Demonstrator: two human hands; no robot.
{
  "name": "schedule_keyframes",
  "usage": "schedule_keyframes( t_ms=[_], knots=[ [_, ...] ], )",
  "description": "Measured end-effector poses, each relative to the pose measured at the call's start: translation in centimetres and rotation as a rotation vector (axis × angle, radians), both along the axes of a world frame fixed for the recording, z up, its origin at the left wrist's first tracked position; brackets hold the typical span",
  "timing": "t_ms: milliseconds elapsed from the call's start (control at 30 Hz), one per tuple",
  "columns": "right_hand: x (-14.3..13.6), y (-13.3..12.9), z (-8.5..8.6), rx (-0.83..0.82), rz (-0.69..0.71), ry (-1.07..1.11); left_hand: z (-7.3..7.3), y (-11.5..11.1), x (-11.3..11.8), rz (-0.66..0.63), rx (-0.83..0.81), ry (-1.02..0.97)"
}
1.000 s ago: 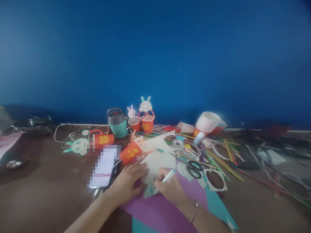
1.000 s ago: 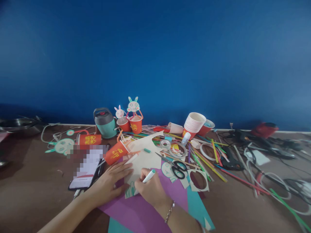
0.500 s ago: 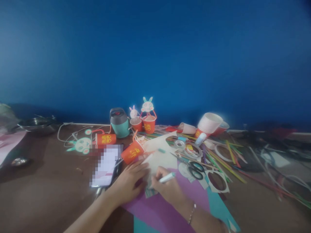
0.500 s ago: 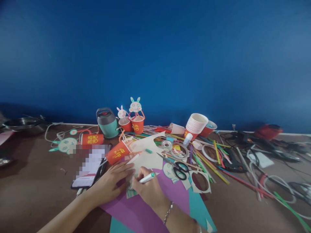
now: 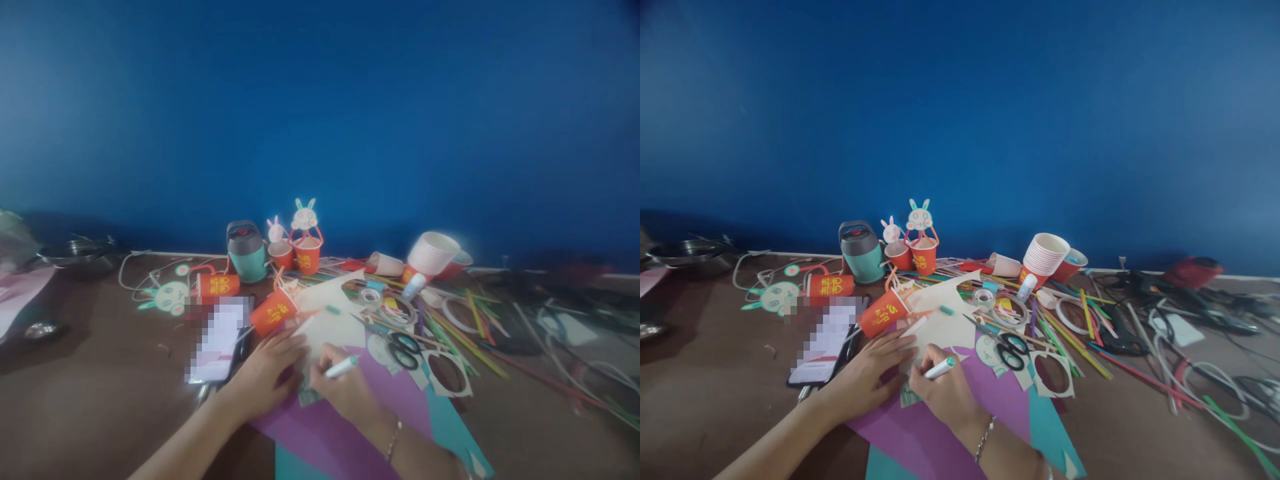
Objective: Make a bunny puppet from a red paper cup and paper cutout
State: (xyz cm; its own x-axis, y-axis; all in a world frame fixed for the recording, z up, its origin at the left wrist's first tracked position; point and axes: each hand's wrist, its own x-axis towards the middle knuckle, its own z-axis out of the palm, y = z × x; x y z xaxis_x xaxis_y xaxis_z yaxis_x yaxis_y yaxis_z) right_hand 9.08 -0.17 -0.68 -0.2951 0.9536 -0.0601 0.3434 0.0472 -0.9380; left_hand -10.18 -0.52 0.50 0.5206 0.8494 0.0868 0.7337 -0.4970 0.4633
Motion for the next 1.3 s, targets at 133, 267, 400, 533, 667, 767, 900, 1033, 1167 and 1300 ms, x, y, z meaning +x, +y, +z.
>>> schedule_keyframes(
  t_ms=[133, 267, 400, 533, 667, 767, 900, 1033, 1167, 1300],
  knots=[
    [0.20, -0.24, 0.15, -0.009, -0.013, 0.040, -0.11, -0.08, -0.05, 0.005, -0.006, 0.000],
    [0.30, -0.17, 0.41, -0.027, -0.011, 0.060, -0.10, -0.12, -0.08, 0.003, -0.001, -0.010],
    [0.14, 0.19, 0.38, -0.032, -0.006, 0.065, 0.00, -0.08, -0.07, 0.000, 0.004, -0.014],
    [-0.05, 0.36, -0.10, -0.037, 0.007, 0.051, 0.02, -0.09, -0.04, 0.002, 0.002, -0.011],
    [-0.06, 0.29, -0.31, -0.026, 0.030, 0.033, 0.10, -0.13, -0.03, 0.000, -0.018, 0.015],
    [-0.02, 0.27, -0.25, 0.004, 0.036, 0.000, 0.19, -0.10, -0.01, 0.001, -0.018, 0.016],
    [-0.07, 0.28, -0.22, 0.015, 0.039, -0.013, 0.28, -0.12, 0.07, 0.001, -0.022, 0.016],
    [-0.18, 0.20, -0.03, 0.006, 0.038, -0.012, 0.19, -0.11, 0.07, -0.002, -0.018, 0.007],
    [-0.23, 0.15, 0.14, 0.011, 0.031, -0.016, 0.00, -0.07, -0.02, -0.004, -0.013, -0.004],
    [-0.19, 0.23, 0.04, 0.033, 0.043, -0.034, -0.16, -0.10, -0.10, -0.004, -0.001, -0.023]
  ],
)
